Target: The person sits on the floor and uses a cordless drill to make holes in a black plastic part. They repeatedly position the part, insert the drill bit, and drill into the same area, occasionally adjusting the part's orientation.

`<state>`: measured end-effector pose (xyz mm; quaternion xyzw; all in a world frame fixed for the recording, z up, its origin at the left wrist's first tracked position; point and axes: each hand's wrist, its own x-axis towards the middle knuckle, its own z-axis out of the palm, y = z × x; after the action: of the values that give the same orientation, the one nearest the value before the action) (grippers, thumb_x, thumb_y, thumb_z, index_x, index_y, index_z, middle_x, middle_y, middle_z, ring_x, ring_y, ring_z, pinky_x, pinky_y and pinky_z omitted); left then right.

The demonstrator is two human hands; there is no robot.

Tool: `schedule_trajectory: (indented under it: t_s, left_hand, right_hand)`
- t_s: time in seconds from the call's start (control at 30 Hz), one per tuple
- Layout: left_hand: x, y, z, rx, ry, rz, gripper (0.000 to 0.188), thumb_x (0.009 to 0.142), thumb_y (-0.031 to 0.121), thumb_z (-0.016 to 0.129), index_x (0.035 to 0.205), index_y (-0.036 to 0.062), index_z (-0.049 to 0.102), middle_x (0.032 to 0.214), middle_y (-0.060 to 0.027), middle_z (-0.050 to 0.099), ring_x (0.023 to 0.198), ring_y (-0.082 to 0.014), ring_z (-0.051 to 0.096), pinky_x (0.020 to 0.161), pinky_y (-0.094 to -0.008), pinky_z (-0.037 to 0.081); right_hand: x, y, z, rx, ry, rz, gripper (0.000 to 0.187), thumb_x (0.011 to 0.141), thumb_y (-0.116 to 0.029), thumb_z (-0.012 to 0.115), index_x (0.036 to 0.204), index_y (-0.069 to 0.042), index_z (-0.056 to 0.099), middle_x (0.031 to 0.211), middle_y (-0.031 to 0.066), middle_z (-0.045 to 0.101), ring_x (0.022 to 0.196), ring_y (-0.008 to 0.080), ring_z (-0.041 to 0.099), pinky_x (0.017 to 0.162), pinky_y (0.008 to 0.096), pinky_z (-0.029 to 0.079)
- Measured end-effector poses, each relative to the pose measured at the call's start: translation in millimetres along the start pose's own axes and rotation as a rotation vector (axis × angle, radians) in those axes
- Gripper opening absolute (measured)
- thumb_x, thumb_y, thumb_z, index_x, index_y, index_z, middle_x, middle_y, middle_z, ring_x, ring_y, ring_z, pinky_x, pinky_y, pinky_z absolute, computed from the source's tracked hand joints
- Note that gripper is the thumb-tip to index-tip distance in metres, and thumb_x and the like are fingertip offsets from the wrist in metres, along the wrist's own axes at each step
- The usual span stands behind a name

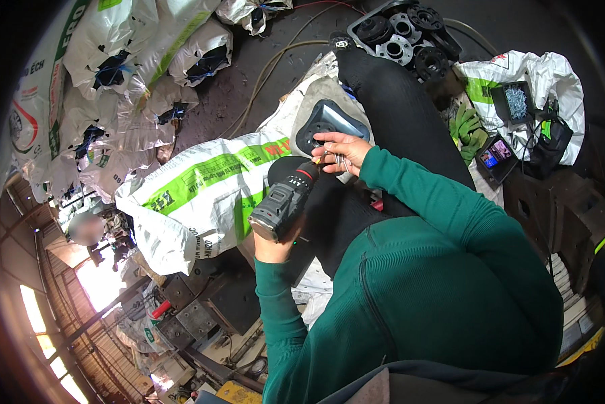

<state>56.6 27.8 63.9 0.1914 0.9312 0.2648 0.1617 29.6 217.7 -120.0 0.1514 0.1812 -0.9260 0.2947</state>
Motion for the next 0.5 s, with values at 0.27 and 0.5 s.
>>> schedule_trajectory:
  t_s: [0.27, 0.5]
  left_hand:
    - [3, -9, 7, 0.108, -0.031, -0.005, 0.044, 0.071, 0.013, 0.072, 0.109, -0.0004, 0.055, 0.097, -0.0126, 0.065, 0.087, -0.0252, 0.064, 0.078, -0.0328, 0.050]
    - [5, -20, 14, 0.155, -0.047, -0.005, 0.047, 0.070, 0.012, 0.073, 0.112, 0.0001, 0.055, 0.099, -0.0129, 0.065, 0.092, -0.0255, 0.063, 0.081, -0.0327, 0.049]
  right_hand:
    - [9, 3, -7, 0.052, 0.011, 0.081, 0.032, 0.093, -0.012, 0.046, 0.124, -0.004, 0.046, 0.109, 0.0118, 0.061, 0.097, 0.0200, 0.062, 0.076, 0.0309, 0.055]
    - [15, 17, -14, 0.097, 0.154, 0.141, 0.031, 0.092, -0.017, 0.049, 0.121, -0.006, 0.050, 0.103, 0.0092, 0.063, 0.088, 0.0157, 0.063, 0.070, 0.0284, 0.054]
